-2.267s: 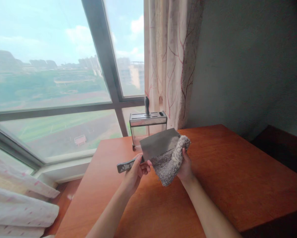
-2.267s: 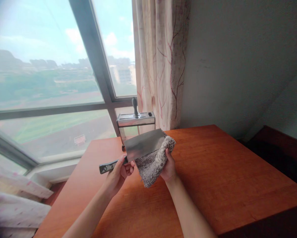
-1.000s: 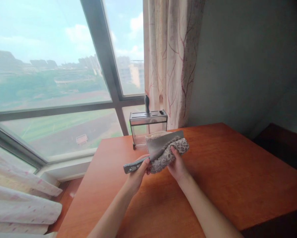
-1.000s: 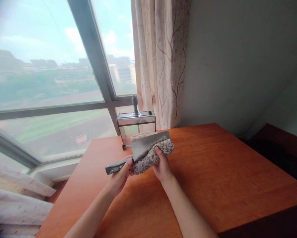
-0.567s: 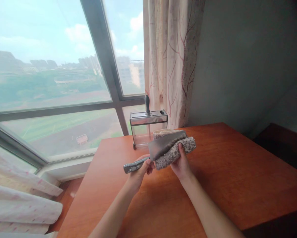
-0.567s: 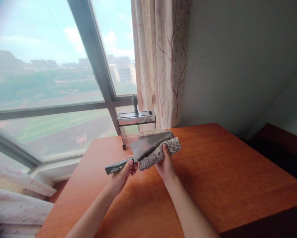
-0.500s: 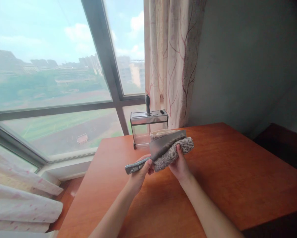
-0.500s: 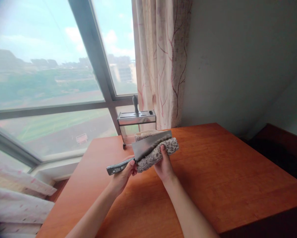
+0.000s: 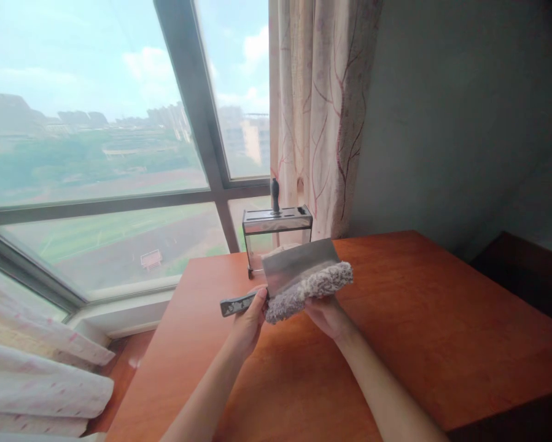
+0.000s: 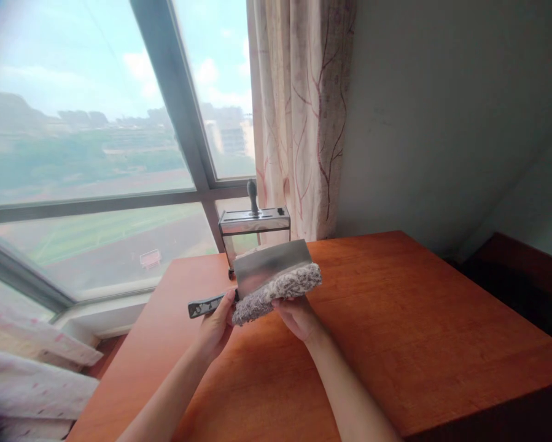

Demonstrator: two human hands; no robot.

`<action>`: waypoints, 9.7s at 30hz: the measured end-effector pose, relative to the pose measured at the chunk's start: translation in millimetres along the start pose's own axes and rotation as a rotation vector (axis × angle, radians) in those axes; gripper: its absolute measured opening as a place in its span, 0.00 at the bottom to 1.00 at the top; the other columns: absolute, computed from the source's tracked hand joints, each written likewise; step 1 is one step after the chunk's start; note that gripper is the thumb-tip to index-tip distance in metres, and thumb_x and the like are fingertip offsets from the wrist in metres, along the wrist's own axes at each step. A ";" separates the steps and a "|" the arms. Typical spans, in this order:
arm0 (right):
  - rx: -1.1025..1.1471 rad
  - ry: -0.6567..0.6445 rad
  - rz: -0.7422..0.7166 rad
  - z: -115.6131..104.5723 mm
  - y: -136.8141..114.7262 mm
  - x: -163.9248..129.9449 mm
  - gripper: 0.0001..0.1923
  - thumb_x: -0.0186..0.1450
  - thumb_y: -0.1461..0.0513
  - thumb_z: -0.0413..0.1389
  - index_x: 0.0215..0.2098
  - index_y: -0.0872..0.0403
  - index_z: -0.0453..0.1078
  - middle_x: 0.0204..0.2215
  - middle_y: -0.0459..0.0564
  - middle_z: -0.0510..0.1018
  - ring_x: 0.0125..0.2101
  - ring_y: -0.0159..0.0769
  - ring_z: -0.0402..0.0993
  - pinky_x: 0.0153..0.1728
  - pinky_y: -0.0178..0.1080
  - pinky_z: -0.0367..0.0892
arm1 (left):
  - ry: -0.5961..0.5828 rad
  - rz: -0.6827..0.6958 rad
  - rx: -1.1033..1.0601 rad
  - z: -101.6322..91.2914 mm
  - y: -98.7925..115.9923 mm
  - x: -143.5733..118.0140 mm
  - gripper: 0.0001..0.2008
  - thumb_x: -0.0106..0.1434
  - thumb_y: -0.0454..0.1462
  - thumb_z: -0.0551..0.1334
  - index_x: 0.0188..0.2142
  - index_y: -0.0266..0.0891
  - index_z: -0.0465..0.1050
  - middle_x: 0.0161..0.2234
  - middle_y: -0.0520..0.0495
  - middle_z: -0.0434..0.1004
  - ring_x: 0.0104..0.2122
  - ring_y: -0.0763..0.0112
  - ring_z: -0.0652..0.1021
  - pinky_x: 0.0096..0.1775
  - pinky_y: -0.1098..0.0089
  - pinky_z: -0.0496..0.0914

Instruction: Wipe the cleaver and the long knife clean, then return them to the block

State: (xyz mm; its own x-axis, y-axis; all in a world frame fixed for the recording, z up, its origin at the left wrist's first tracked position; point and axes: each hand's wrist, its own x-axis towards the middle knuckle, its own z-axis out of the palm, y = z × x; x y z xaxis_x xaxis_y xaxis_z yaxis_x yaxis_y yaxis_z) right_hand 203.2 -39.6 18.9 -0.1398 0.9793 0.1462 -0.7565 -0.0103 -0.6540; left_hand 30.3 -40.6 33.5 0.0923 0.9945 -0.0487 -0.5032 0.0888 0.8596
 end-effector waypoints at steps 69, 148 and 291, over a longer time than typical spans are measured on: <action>0.192 0.288 0.016 0.9 10.8 4.5 0.11 0.52 0.63 0.65 0.34 0.50 0.75 0.34 0.41 0.81 0.35 0.35 0.76 0.38 0.37 0.70 | -0.024 -0.023 0.149 20.4 -10.4 -11.4 0.16 0.52 0.46 0.68 0.31 0.40 0.66 0.22 0.56 0.65 0.22 0.78 0.64 0.24 0.76 0.56; -0.320 0.228 0.006 -17.6 -41.7 -1.7 0.14 0.49 0.61 0.67 0.34 0.55 0.75 0.31 0.47 0.81 0.31 0.38 0.75 0.35 0.37 0.69 | 0.243 0.455 0.278 -16.8 59.6 37.8 0.17 0.59 0.47 0.61 0.23 0.37 0.67 0.16 0.53 0.67 0.17 0.74 0.68 0.21 0.73 0.59; -0.387 -0.019 0.328 11.8 -24.9 -14.2 0.21 0.48 0.60 0.67 0.40 0.55 0.71 0.30 0.48 0.77 0.29 0.38 0.73 0.30 0.38 0.68 | 0.157 0.336 0.441 64.0 40.4 39.8 0.24 0.57 0.53 0.60 0.18 0.39 0.56 0.16 0.57 0.54 0.18 0.77 0.57 0.21 0.73 0.53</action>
State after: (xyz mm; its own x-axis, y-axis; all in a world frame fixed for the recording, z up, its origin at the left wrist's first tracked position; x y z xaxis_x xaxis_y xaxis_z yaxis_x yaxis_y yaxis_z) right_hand 216.5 -55.6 41.9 -0.3444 0.9333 -0.1016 -0.3788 -0.2372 -0.8946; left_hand 68.7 -1.0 98.8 -0.1560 0.9633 0.2183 -0.0738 -0.2317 0.9700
